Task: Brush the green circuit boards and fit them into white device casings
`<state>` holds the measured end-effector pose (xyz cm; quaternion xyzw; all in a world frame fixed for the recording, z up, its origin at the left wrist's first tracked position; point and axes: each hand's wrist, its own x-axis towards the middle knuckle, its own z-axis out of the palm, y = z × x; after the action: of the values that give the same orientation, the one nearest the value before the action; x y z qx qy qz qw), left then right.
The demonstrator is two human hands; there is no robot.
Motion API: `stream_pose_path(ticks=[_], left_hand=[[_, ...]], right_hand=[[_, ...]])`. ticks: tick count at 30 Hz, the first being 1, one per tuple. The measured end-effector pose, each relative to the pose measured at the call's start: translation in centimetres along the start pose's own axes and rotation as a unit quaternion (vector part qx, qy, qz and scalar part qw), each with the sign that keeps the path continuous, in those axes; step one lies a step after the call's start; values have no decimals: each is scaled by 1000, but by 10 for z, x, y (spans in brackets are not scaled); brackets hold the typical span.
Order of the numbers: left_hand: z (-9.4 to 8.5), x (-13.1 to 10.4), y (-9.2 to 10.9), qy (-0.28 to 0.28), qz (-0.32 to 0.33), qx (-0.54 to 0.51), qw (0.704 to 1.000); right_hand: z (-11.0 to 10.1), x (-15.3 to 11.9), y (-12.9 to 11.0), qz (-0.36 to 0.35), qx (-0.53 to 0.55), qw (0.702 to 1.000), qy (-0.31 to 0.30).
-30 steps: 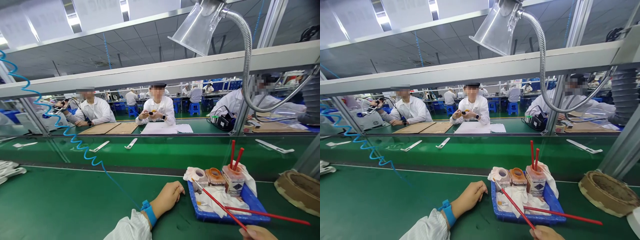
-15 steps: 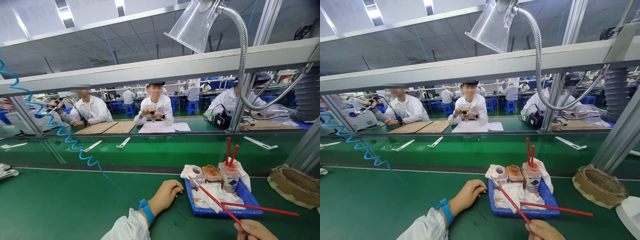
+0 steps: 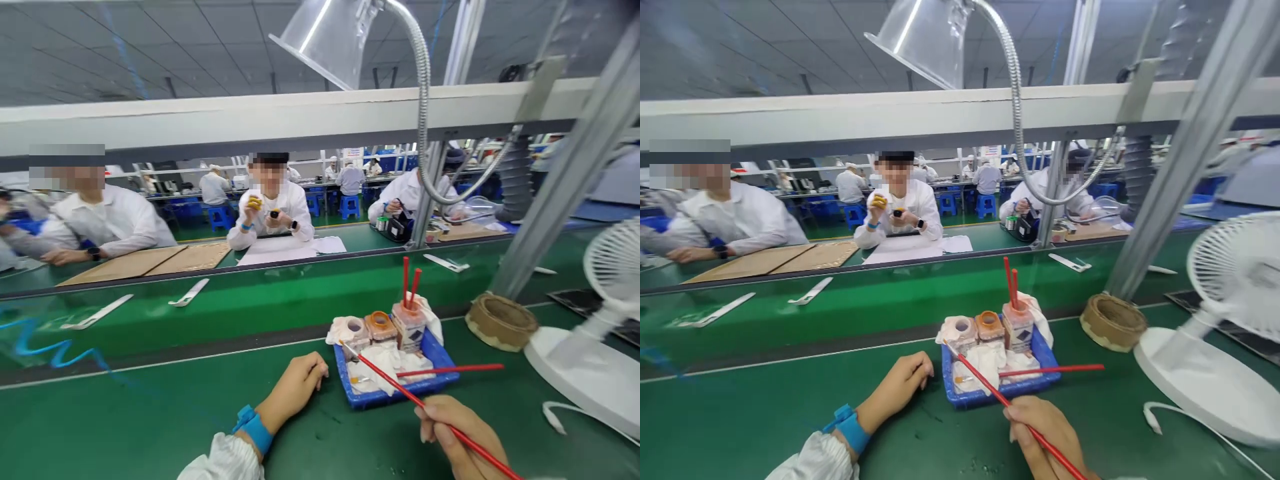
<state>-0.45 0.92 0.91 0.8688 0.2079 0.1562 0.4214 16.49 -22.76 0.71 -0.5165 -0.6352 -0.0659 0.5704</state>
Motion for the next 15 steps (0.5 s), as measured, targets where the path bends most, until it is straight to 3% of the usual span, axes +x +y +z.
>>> stream_pose_path(ticks=[6, 15], left_hand=[[0, 5, -9, 1, -6, -11, 1000], [1, 6, -4, 5, -1, -27, 1000]], right_hand=[[3, 7, -2, -12, -34, 999, 11], [0, 2, 1, -7, -15, 1000, -5]])
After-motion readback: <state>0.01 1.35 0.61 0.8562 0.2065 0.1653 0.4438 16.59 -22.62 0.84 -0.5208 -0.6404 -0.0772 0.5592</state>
